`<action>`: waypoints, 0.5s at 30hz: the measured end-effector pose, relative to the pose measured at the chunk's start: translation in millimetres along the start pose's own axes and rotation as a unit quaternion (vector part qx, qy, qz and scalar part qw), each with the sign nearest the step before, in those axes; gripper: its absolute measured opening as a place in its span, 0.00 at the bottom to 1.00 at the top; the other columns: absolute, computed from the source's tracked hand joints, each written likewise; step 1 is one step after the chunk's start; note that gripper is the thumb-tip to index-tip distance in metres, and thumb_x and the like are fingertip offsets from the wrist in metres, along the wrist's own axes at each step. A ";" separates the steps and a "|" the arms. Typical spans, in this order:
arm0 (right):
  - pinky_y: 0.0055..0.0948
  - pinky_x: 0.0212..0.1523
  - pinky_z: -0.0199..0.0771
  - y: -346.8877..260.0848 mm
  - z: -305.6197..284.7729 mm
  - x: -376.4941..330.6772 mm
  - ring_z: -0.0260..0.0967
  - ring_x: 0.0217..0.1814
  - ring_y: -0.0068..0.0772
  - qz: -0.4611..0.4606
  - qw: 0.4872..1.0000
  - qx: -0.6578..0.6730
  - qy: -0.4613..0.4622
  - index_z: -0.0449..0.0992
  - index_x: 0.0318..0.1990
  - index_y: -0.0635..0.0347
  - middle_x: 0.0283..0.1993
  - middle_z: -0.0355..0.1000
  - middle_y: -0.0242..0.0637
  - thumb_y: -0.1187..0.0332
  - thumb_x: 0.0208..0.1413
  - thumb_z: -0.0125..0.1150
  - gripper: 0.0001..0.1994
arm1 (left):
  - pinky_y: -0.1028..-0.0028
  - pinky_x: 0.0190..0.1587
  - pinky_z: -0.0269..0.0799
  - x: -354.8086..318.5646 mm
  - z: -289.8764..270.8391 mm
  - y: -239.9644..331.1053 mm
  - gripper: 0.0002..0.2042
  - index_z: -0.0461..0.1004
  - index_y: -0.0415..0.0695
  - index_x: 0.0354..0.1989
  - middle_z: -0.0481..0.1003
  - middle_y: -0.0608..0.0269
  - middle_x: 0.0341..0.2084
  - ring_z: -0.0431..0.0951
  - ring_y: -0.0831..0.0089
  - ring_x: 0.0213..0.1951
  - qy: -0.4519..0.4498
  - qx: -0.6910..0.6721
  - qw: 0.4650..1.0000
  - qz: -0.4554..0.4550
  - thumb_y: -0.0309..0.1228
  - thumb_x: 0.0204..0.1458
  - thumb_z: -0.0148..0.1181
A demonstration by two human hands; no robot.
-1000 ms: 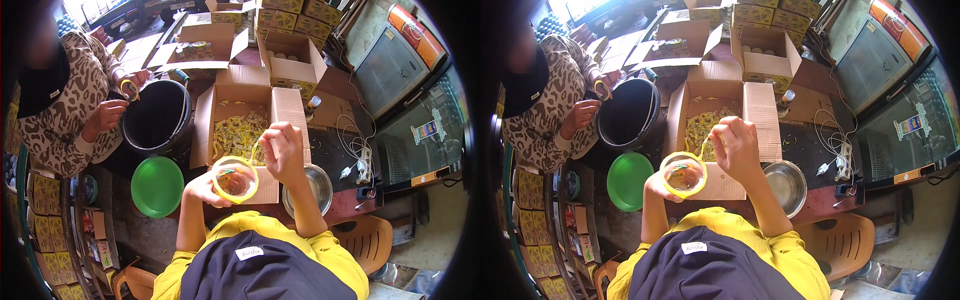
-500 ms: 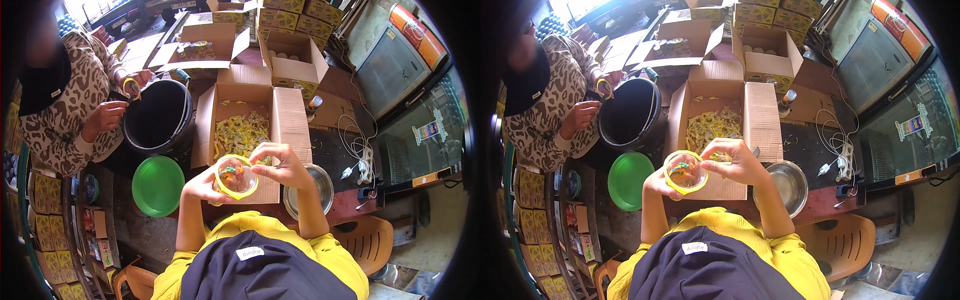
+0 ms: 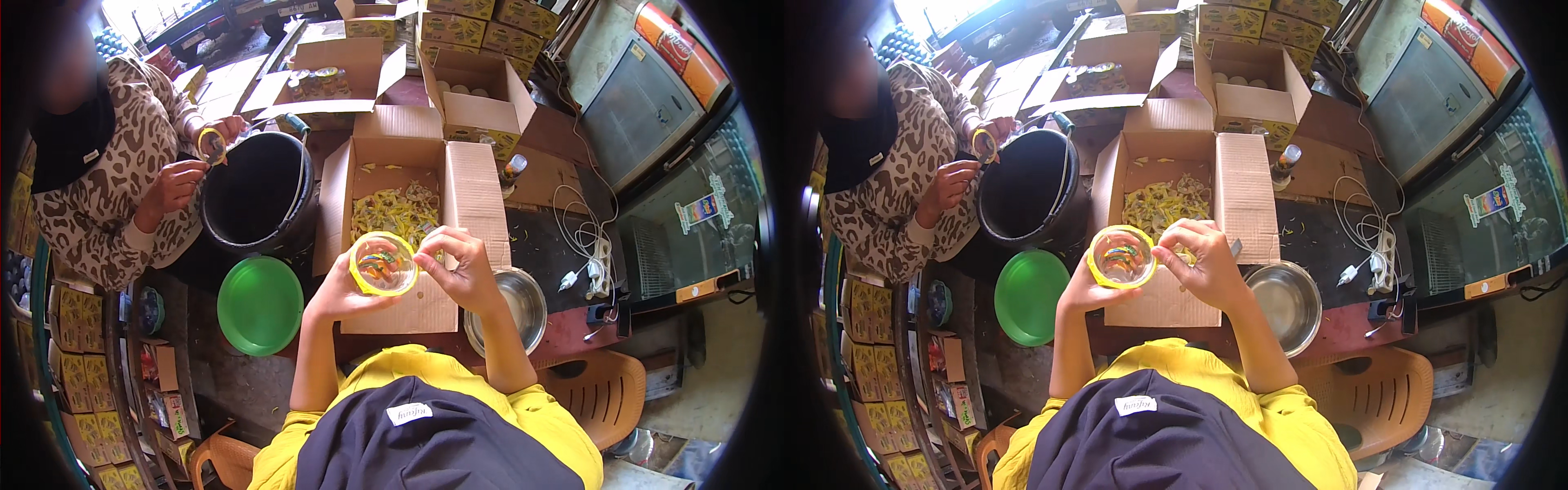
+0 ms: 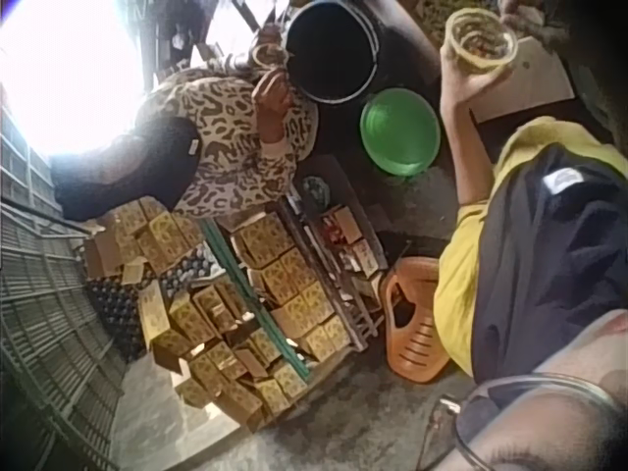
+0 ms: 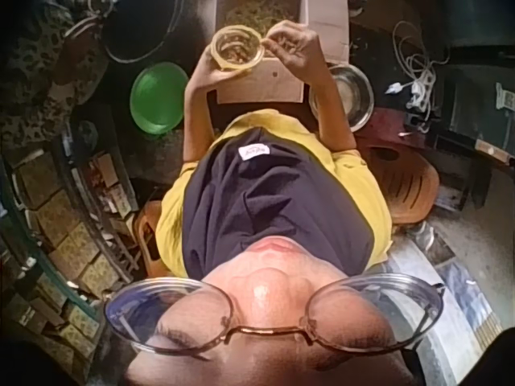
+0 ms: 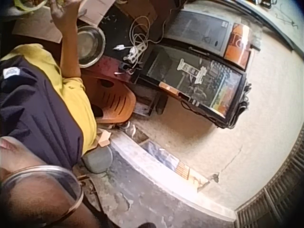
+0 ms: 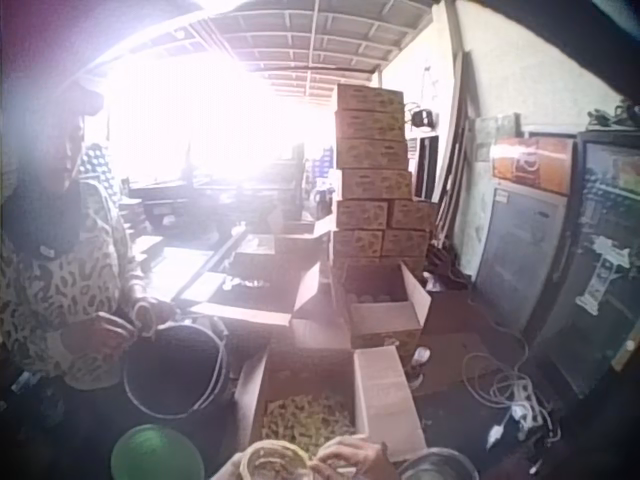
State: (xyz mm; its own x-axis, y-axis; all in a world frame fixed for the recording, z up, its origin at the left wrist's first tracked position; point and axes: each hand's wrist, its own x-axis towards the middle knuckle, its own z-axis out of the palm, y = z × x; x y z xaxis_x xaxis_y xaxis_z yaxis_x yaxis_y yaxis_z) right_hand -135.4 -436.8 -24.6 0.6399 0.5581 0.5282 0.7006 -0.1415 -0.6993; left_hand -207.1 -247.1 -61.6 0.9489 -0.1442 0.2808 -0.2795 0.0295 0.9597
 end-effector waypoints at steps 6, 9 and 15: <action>0.29 0.41 0.55 -4.6 0.5 -1.3 0.67 0.31 0.29 -0.042 0.997 -0.062 0.010 0.72 0.24 0.56 0.27 0.70 0.30 0.70 0.43 0.62 0.04 | 0.75 0.47 0.66 -0.6 -2.3 0.7 0.28 0.65 0.38 0.44 0.68 0.62 0.40 0.68 0.77 0.42 0.000 -0.034 0.999 0.003 0.28 0.30 0.68; 0.29 0.40 0.54 -2.2 -1.2 -0.4 0.67 0.31 0.28 -0.059 0.994 -0.084 0.023 0.72 0.25 0.55 0.27 0.71 0.29 0.70 0.43 0.62 0.04 | 0.75 0.46 0.66 -2.3 -3.2 2.1 0.28 0.65 0.38 0.44 0.68 0.62 0.40 0.68 0.77 0.42 -0.014 -0.036 0.999 0.013 0.28 0.29 0.67; 0.30 0.40 0.54 -2.1 1.2 2.1 0.67 0.31 0.27 -0.095 0.985 -0.134 0.049 0.72 0.25 0.54 0.27 0.71 0.28 0.70 0.42 0.63 0.05 | 0.75 0.46 0.65 -5.2 -8.7 0.5 0.29 0.66 0.38 0.44 0.67 0.62 0.41 0.68 0.76 0.42 -0.057 -0.045 0.997 -0.003 0.30 0.28 0.67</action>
State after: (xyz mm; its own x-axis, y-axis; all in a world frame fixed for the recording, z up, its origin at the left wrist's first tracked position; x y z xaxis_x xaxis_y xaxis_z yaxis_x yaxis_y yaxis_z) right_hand -136.0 -434.4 -22.6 0.5078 0.5149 0.6907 0.8602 -0.2599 -0.4386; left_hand -210.9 -237.7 -62.4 0.9265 -0.2552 0.2765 -0.2545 0.1163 0.9601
